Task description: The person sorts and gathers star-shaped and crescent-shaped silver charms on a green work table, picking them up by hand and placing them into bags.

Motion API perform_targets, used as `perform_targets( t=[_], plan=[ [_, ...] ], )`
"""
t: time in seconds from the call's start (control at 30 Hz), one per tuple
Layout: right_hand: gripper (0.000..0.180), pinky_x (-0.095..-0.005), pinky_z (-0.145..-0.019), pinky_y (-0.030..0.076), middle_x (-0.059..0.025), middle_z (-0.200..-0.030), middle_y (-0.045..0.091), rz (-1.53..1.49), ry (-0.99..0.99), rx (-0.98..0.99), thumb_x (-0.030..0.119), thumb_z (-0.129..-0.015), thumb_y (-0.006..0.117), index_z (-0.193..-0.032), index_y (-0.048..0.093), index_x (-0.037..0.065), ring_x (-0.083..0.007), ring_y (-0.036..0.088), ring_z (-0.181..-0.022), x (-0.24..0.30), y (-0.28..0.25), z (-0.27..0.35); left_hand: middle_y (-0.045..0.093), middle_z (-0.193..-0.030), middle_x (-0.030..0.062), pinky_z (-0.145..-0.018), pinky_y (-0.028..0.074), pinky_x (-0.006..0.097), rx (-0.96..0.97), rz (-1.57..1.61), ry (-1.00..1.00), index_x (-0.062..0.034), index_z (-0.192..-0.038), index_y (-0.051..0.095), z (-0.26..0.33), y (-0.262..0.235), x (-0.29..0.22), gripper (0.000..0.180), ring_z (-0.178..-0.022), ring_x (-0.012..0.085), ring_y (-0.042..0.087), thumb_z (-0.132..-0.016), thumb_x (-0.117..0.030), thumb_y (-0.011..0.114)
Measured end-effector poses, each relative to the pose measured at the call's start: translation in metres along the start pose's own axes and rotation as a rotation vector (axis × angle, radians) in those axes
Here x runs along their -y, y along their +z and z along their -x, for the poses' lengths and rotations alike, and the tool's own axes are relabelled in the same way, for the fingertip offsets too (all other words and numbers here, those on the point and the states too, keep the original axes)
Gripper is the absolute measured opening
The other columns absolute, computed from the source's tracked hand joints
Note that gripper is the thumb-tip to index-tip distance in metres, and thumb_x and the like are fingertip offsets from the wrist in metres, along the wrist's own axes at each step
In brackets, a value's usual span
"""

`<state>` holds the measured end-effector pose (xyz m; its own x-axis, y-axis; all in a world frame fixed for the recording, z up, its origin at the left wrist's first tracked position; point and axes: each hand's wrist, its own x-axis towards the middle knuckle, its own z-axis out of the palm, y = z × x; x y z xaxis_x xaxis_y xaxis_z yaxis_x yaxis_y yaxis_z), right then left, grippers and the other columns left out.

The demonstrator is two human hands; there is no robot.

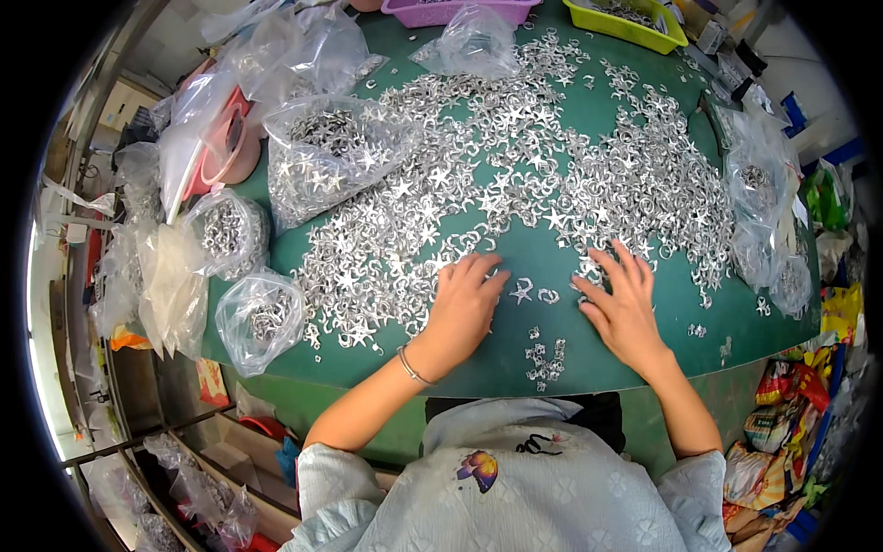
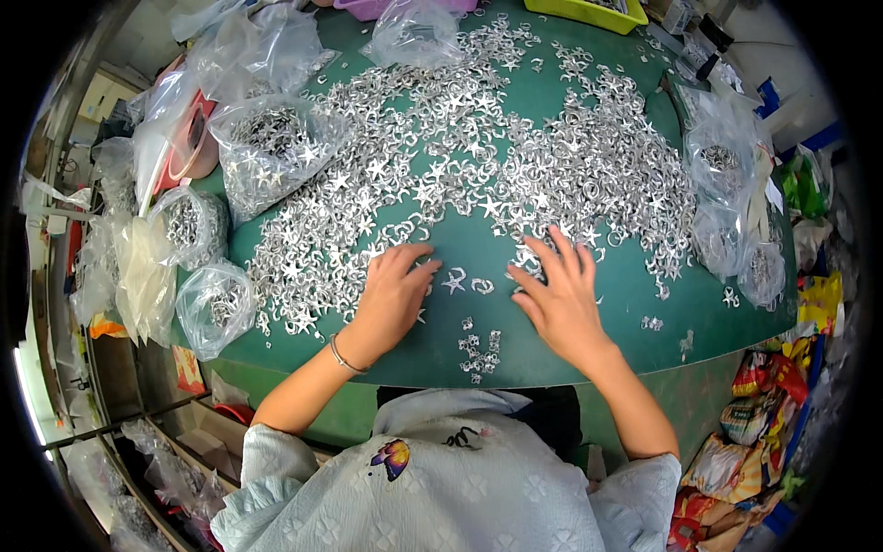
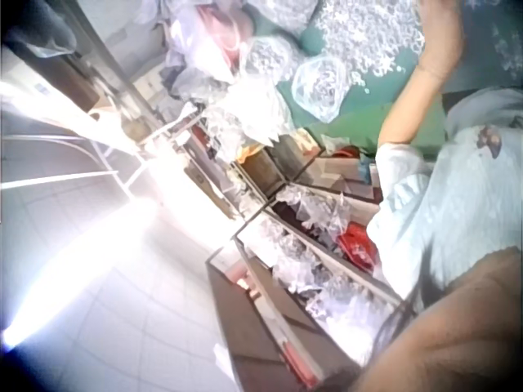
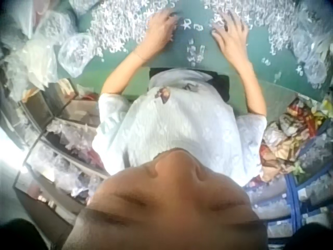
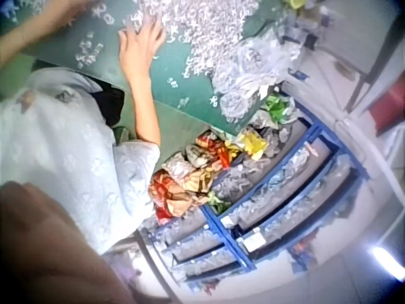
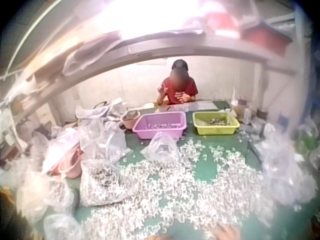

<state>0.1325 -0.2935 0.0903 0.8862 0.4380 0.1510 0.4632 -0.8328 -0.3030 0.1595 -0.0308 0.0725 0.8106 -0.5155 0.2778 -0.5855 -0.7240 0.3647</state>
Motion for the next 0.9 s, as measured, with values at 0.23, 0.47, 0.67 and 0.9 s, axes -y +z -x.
perform_targets(
  t=[0.23,0.47,0.67,0.9],
  plan=[
    [0.040,-0.0536,-0.105,0.027,-0.0146,-0.137,0.043,-0.030,-0.075,-0.195,0.020,-0.082,0.069,-0.120,0.062,0.010,-0.0387,0.031,-0.134,0.010,0.024,-0.080,0.057,-0.108,0.0078,-0.084,0.037,0.040,-0.119,-0.131,-0.089,-0.0055,-0.106,0.062,-0.046,0.013,0.013,0.026,-0.100,0.0256,0.053,-0.080,-0.005,0.067],
    [0.013,-0.0515,-0.102,0.030,-0.0116,-0.120,0.054,-0.077,-0.074,-0.222,0.008,-0.074,0.073,-0.084,0.066,0.004,-0.0351,0.041,-0.127,-0.002,0.025,-0.062,0.056,-0.104,0.0077,-0.081,0.037,0.039,-0.114,-0.092,-0.078,-0.0057,-0.095,0.063,-0.021,-0.006,0.032,0.019,-0.096,0.0250,0.053,-0.077,-0.006,0.069],
    [0.011,-0.0477,-0.098,0.032,-0.0092,-0.112,0.058,-0.375,0.052,-0.257,0.003,-0.073,0.071,-0.082,0.064,0.004,-0.0337,0.047,-0.122,-0.010,0.011,-0.054,0.056,-0.101,0.0061,-0.079,0.035,0.037,-0.173,-0.096,-0.116,-0.0061,-0.096,0.063,-0.032,-0.004,0.022,0.021,-0.091,0.0245,0.053,-0.076,-0.007,0.071],
    [0.024,-0.0494,-0.100,0.031,-0.0101,-0.122,0.053,-0.008,0.069,-0.332,0.007,-0.074,0.072,-0.098,0.066,0.006,-0.0336,0.044,-0.123,-0.014,0.009,-0.042,0.057,-0.096,0.0055,-0.079,0.034,0.039,-0.161,-0.030,-0.110,-0.0054,-0.089,0.063,-0.027,0.004,0.031,0.014,-0.090,0.0238,0.051,-0.077,-0.006,0.069]
  ],
)
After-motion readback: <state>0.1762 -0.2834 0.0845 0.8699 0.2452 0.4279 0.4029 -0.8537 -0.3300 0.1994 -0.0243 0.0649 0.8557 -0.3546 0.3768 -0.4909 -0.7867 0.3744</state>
